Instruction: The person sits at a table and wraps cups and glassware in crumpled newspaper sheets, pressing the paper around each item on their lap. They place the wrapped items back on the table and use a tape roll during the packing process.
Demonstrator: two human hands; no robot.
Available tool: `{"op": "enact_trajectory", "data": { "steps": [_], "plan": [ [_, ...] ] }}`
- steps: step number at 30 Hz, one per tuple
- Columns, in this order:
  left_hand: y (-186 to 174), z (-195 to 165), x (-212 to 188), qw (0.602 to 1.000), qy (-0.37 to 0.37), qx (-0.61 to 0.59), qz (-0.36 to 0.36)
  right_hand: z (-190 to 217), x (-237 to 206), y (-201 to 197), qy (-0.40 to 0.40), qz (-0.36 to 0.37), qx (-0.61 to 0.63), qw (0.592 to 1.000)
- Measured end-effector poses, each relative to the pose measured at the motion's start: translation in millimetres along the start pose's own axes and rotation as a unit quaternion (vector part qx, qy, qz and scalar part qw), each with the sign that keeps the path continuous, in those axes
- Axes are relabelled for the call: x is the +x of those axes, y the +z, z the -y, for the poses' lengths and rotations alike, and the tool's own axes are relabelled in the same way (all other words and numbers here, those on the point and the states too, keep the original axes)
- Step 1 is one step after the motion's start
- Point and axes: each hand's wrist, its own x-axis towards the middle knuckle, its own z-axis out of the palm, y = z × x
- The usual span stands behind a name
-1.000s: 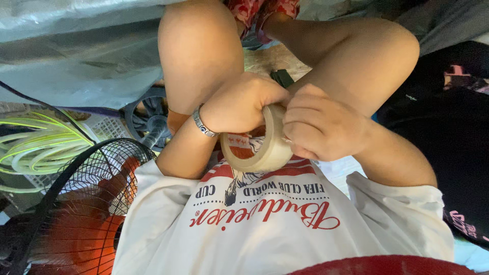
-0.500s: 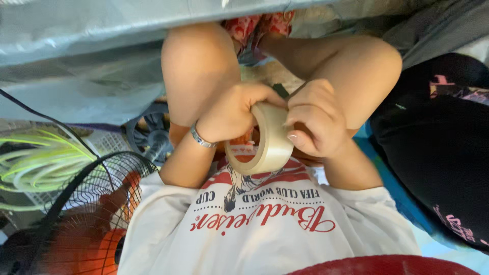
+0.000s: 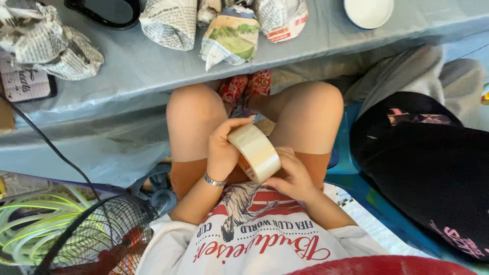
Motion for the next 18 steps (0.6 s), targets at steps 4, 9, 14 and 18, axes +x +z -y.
{"op": "enact_trajectory", "data": {
  "steps": [4,9,14,18],
  "plan": [
    [19.2,3.1,-13.8,0.998,-0.020,-0.034,0.057,-6.5,-41.1,-2.2,0.130,-0.102,0.358,0.919],
    [29.2,35.6,-52.3,0.868,0.092,0.393,0.290,2.7,-83.3,-52.3,-0.020,-0.240,0.193,0.951],
    [50.6,87.7,-83.0,0.665,0.244,0.596,0.378,19.5,-101.3,-53.8,-0.092,-0.276,0.199,0.936],
    [43.9,100.8,-70.6,0.641,0.221,0.606,0.415,4.0,-95.1,-53.8,-0.119,-0.194,0.186,0.956]
  ]
}}
